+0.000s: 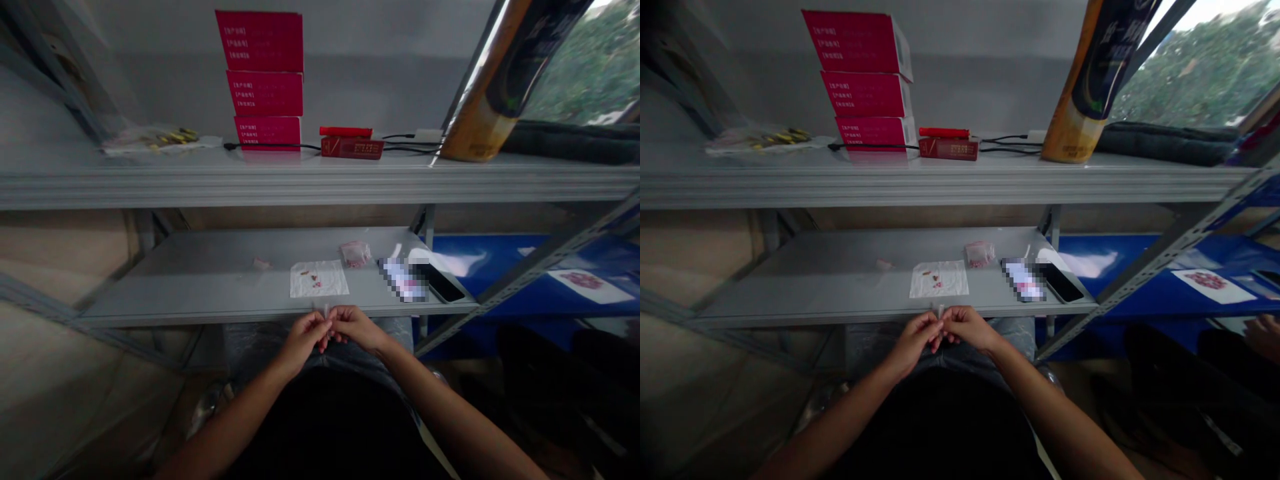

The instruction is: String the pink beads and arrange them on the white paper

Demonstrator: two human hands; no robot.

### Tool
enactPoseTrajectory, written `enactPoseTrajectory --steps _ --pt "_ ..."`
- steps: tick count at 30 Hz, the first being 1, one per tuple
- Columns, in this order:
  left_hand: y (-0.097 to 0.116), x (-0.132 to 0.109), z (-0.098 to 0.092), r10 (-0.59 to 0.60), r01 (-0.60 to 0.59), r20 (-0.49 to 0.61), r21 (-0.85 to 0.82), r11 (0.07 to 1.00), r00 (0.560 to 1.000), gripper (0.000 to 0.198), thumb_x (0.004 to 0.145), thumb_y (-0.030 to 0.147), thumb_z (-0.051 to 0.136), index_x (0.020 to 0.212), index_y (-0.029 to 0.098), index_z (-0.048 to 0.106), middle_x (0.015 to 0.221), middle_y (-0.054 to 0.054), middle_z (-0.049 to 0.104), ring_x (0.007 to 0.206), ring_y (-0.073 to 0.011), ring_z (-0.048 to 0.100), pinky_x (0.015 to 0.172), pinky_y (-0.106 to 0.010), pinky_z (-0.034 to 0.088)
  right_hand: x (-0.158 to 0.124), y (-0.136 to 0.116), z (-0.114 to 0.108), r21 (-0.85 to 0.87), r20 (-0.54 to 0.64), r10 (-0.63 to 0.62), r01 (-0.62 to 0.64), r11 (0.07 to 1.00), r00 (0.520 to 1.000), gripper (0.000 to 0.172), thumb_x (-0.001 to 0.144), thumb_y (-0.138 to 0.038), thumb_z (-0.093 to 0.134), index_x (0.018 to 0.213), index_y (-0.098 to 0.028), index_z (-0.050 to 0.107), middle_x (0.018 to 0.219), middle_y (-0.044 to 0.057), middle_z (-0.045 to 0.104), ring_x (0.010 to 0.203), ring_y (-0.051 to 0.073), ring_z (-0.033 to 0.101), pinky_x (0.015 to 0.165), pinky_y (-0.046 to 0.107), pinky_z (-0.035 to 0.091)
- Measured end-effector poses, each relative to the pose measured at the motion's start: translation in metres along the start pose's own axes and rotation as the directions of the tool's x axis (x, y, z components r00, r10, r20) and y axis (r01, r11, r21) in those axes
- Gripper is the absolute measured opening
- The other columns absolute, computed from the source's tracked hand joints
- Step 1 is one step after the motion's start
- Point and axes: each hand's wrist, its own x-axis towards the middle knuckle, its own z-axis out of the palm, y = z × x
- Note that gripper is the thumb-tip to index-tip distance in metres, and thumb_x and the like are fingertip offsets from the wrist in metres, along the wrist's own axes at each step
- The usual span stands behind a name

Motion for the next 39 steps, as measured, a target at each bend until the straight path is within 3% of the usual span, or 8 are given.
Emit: enactPoseTrajectory --steps 6,11,19,26,34,39 --pt "-0.008 0.005 -0.014 -0.037 0.032 0.046 0.118 0.993 0.998 0.044 0.089 0.059 0.066 0.078 0.017 0.064 0.065 -0.003 0.067 0.053 -0.0126 0.056 0.051 -0.024 0.039 0.0 0.003 0.007 -0.077 0.171 -0.032 0.046 0.996 0.985 0.029 0.093 -0.044 0.074 0.092 -0.015 0.076 0.082 0.004 0.075 0.067 0.011 0.064 0.063 0.024 0.049" --pt "-0.01 0.004 -0.015 0.005 -0.013 0.055 0.143 0.99 0.998 0.043 0.092 0.059 0.059 0.078 0.019 0.063 0.063 -0.001 0.066 0.053 -0.0148 0.057 0.052 -0.026 0.044 -0.003 0.004 0.006 0.002 0.148 -0.068 0.069 0.998 0.987 0.026 0.096 -0.04 0.07 0.092 -0.015 0.074 0.081 0.005 0.074 0.07 0.013 0.067 0.068 0.026 0.052" --pt "-0.009 -0.001 -0.014 0.081 -0.104 0.099 0.254 0.961 0.992 0.028 0.094 0.041 0.058 0.076 0.019 0.06 0.067 0.0 0.065 0.058 -0.0144 0.057 0.057 -0.025 0.044 -0.002 0.016 0.007 0.165 0.079 -0.026 0.013 0.986 0.997 0.013 0.091 -0.028 0.069 0.086 -0.016 0.067 0.075 0.002 0.071 0.068 0.014 0.069 0.073 0.029 0.055" --pt "-0.011 0.003 -0.02 0.053 -0.087 0.173 0.192 0.978 0.984 0.035 0.096 0.05 0.056 0.078 0.02 0.058 0.07 0.0 0.065 0.057 -0.0135 0.056 0.056 -0.025 0.044 -0.002 0.012 0.012 0.214 0.092 -0.034 0.014 0.977 0.995 0.01 0.087 -0.027 0.069 0.085 -0.017 0.067 0.073 0.001 0.071 0.066 0.013 0.067 0.07 0.028 0.054" --pt "-0.016 0.004 -0.019 0.01 -0.025 0.122 0.121 0.992 0.992 0.035 0.092 0.051 0.057 0.076 0.021 0.054 0.066 0.002 0.06 0.054 -0.0126 0.053 0.052 -0.024 0.042 -0.004 0.012 0.015 0.248 0.071 -0.048 0.029 0.968 0.996 0.006 0.086 -0.022 0.069 0.086 -0.017 0.068 0.077 0.002 0.072 0.067 0.013 0.066 0.07 0.027 0.055" --pt "-0.011 0.003 -0.015 0.008 -0.029 0.124 0.17 0.985 0.992 0.033 0.092 0.048 0.055 0.074 0.021 0.056 0.065 0.001 0.061 0.055 -0.0131 0.053 0.054 -0.025 0.042 -0.002 0.012 0.016 0.204 0.061 -0.043 0.03 0.979 0.997 0.01 0.087 -0.026 0.067 0.082 -0.017 0.068 0.071 0.001 0.069 0.065 0.014 0.065 0.07 0.028 0.053"
